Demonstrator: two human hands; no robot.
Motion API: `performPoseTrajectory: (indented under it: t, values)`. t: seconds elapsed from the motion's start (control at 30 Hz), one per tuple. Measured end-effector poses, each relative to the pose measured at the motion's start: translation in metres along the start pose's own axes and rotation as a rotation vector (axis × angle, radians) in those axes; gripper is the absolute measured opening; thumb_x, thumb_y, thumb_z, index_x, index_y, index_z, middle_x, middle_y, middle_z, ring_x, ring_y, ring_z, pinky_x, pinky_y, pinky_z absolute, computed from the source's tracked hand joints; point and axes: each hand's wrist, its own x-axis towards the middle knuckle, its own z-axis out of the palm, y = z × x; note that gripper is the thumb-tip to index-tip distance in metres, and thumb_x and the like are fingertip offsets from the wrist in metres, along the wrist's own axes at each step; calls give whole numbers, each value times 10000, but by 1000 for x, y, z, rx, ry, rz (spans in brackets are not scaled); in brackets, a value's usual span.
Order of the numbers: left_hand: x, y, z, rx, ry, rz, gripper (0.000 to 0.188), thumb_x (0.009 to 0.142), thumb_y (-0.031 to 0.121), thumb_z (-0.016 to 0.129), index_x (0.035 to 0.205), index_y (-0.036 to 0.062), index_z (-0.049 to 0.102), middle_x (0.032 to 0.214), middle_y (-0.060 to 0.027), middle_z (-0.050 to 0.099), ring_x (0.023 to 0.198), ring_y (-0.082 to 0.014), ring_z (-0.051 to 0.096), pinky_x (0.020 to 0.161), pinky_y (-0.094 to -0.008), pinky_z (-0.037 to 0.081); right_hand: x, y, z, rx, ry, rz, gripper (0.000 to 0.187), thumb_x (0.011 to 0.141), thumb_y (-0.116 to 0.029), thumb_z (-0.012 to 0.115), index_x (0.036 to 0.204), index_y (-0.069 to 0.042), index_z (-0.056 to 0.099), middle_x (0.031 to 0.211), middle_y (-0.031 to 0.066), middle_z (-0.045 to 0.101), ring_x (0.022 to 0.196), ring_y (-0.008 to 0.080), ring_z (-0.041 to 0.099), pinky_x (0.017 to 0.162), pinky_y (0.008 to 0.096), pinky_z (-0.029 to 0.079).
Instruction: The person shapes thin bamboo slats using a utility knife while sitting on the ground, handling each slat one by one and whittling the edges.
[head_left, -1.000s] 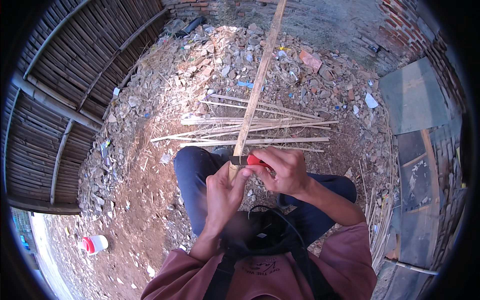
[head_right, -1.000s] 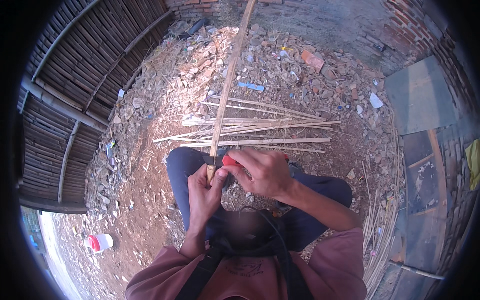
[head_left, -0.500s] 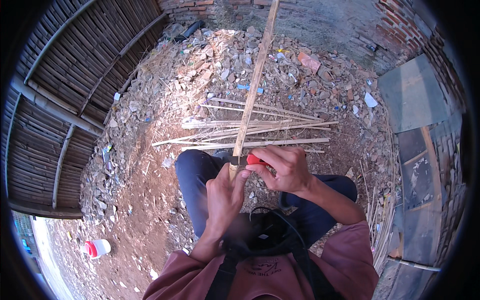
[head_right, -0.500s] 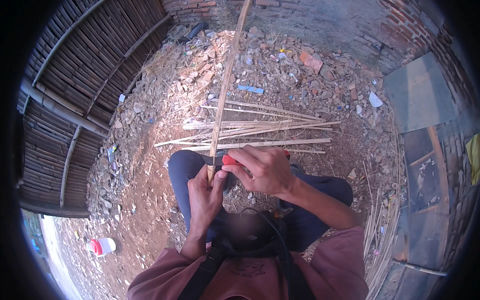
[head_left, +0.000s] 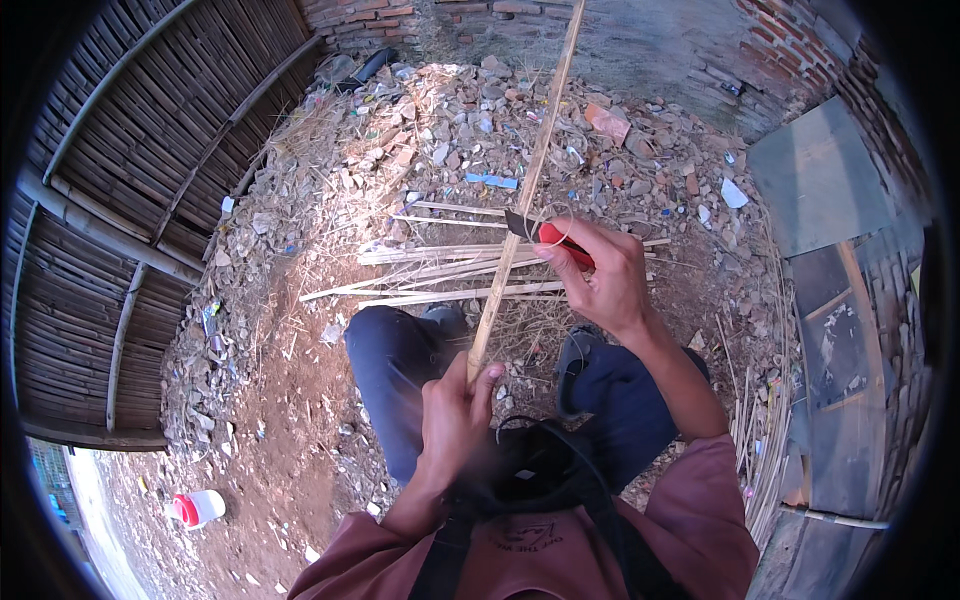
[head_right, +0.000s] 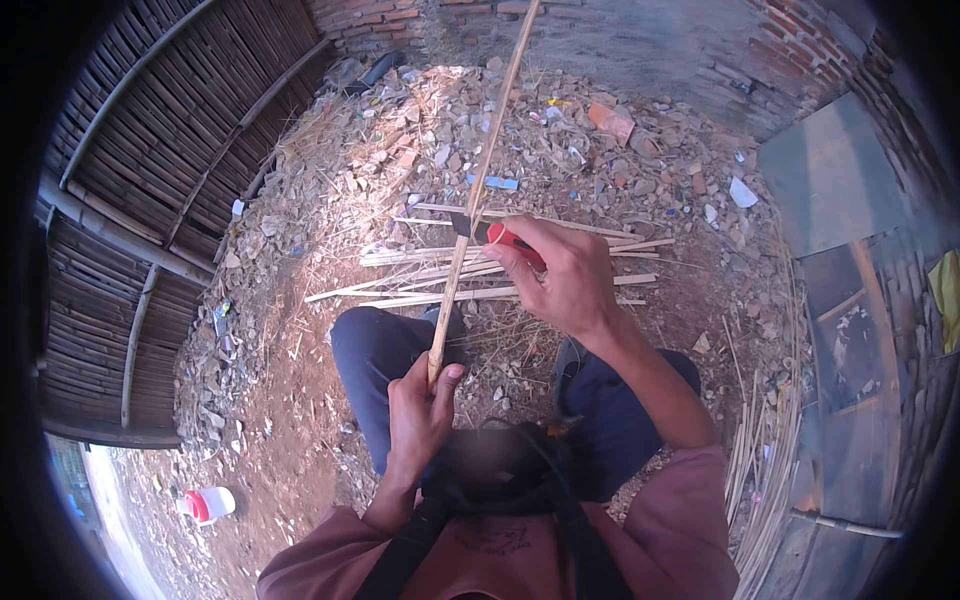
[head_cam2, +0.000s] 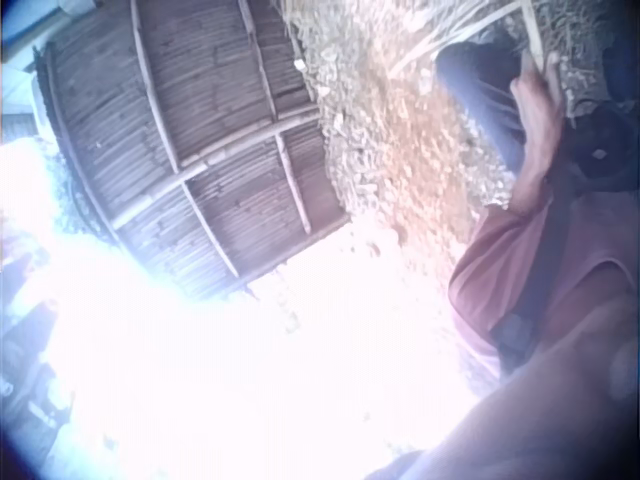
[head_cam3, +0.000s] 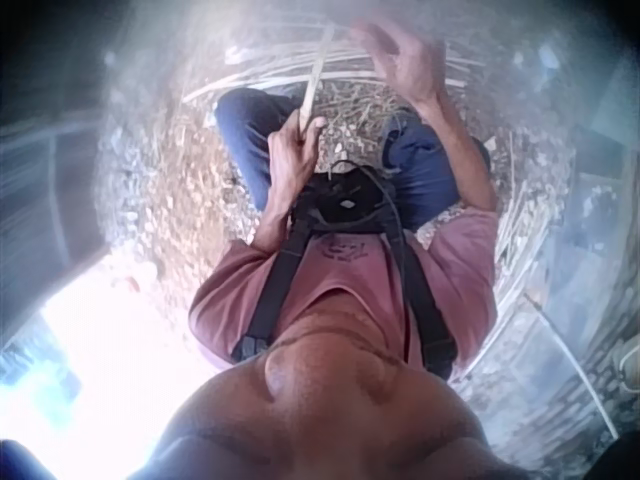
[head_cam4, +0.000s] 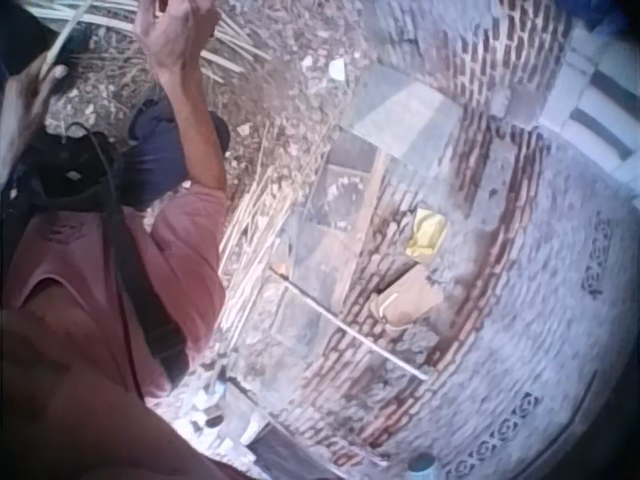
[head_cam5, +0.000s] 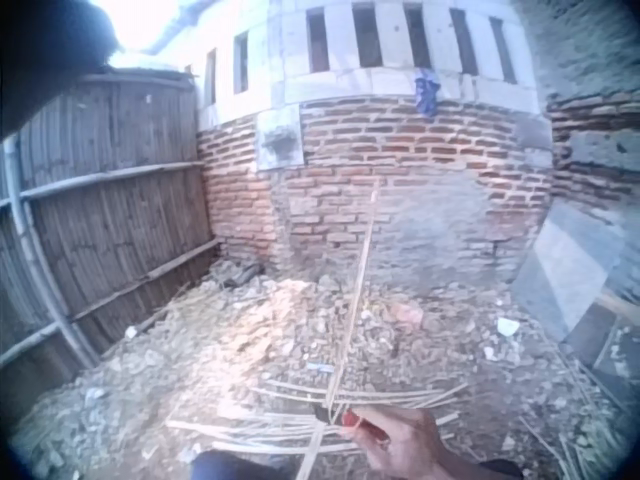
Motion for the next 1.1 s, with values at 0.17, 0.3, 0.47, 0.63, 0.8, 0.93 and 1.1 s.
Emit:
performPoseTrajectory:
  t: [0.17, 0.3, 0.47, 0.63, 0.8, 0.93, 1.1]
  values:
    - [0, 0, -5, 25, -10, 0, 291, 1087, 286, 654, 1036, 4, 609, 592, -151, 616, 559, -353, 694, 537, -422, 485, 1, 10, -3, -22, -49, 35, 240, 983, -214, 776, 1065, 10, 742, 859, 140, 754, 683, 231, 724, 619, 345, 534]
    - [-3, -5, -3, -61, 43, 19, 289, 1124, 298, 579, 1081, 12, 581, 594, -139, 609, 543, -357, 671, 525, -432, 467, -1, 15, -3, 23, -43, 28, 234, 993, -247, 761, 1053, -21, 747, 831, 111, 758, 668, 238, 736, 606, 349, 546]
    - [0, -13, -6, -94, -55, 4, 303, 1160, 300, 484, 1088, 19, 568, 616, -128, 585, 538, -325, 625, 542, -435, 456, -1, 13, -7, 61, -106, 111, 257, 1001, -260, 758, 1077, -14, 749, 854, 105, 768, 697, 218, 746, 639, 340, 566]
    - [1, -8, -4, -191, -69, 19, 290, 1163, 269, 481, 1071, 8, 566, 664, -68, 549, 597, -178, 519, 571, -362, 425, -5, 15, -5, 113, -107, 27, 291, 1013, -288, 754, 1075, -4, 748, 872, 99, 770, 671, 198, 733, 618, 322, 565]
    - [5, 2, -10, -254, -85, 6, 266, 1159, 248, 495, 1130, 5, 598, 699, 0, 522, 639, -80, 432, 588, -298, 392, -11, 11, 2, 103, -116, -82, 305, 991, -310, 778, 1066, -16, 749, 865, 89, 767, 660, 199, 731, 590, 325, 560]
    - [11, 7, -8, -272, -55, 40, 230, 1127, 224, 578, 1179, 1, 605, 755, 26, 554, 673, -58, 447, 608, -267, 396, -26, 4, 16, 97, -148, -191, 272, 970, -324, 791, 1015, -61, 737, 840, 66, 754, 655, 212, 736, 563, 346, 553]
    - [19, 6, -12, -265, -43, 85, 285, 1031, 180, 746, 1171, -9, 585, 697, -75, 635, 626, -94, 566, 562, -304, 448, -34, -10, 23, 94, -201, -240, 264, 948, -337, 801, 994, -92, 714, 787, 47, 717, 640, 239, 725, 548, 370, 545]
